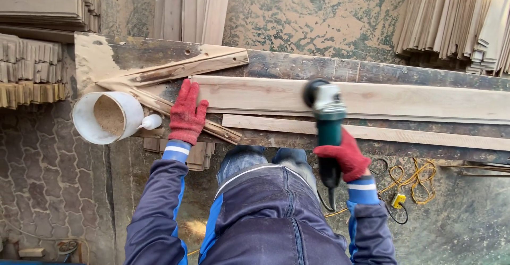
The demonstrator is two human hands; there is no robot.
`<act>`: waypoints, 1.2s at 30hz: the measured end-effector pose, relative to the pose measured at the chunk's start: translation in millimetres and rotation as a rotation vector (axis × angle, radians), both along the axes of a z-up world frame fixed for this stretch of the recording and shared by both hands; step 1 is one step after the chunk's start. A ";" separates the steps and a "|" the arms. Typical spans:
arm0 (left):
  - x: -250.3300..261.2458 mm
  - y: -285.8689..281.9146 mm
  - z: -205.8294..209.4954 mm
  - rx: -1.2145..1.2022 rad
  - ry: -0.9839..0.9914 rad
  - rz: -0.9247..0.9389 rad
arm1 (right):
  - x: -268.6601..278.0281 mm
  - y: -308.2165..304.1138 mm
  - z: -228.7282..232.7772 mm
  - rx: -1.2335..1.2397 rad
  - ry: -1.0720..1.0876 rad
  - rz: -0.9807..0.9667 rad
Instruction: The recorder is using an angle grinder equipped with a sanding disc to sand several wooden planks on a workbench.
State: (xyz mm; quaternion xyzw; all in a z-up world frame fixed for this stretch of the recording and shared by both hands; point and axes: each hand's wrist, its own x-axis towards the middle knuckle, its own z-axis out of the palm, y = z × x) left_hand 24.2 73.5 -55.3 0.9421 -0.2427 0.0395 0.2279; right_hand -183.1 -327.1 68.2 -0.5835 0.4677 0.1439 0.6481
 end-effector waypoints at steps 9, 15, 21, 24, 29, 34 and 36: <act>11.2 15.8 -58.9 -0.003 -0.487 -0.019 | 78.8 89.6 -13.9 0.058 0.003 0.621; 6.9 8.3 -40.8 -0.002 -0.474 0.023 | 62.7 79.3 -5.1 0.069 0.024 0.638; 8.7 0.1 -20.5 -0.043 -0.487 -0.003 | -5.3 7.4 3.5 0.041 0.066 0.110; 12.7 4.6 -39.1 -0.048 -0.495 -0.006 | -38.0 -33.8 -6.1 0.021 0.018 -0.102; 11.8 0.4 -25.4 -0.050 -0.495 -0.023 | -44.9 -56.3 -8.0 0.031 -0.023 -0.236; 12.6 5.5 -42.4 -0.052 -0.521 -0.007 | -6.8 -19.5 1.1 -0.018 -0.005 -0.093; 16.3 13.9 -55.4 -0.065 -0.521 -0.038 | 10.9 2.9 -12.3 -0.021 0.008 0.061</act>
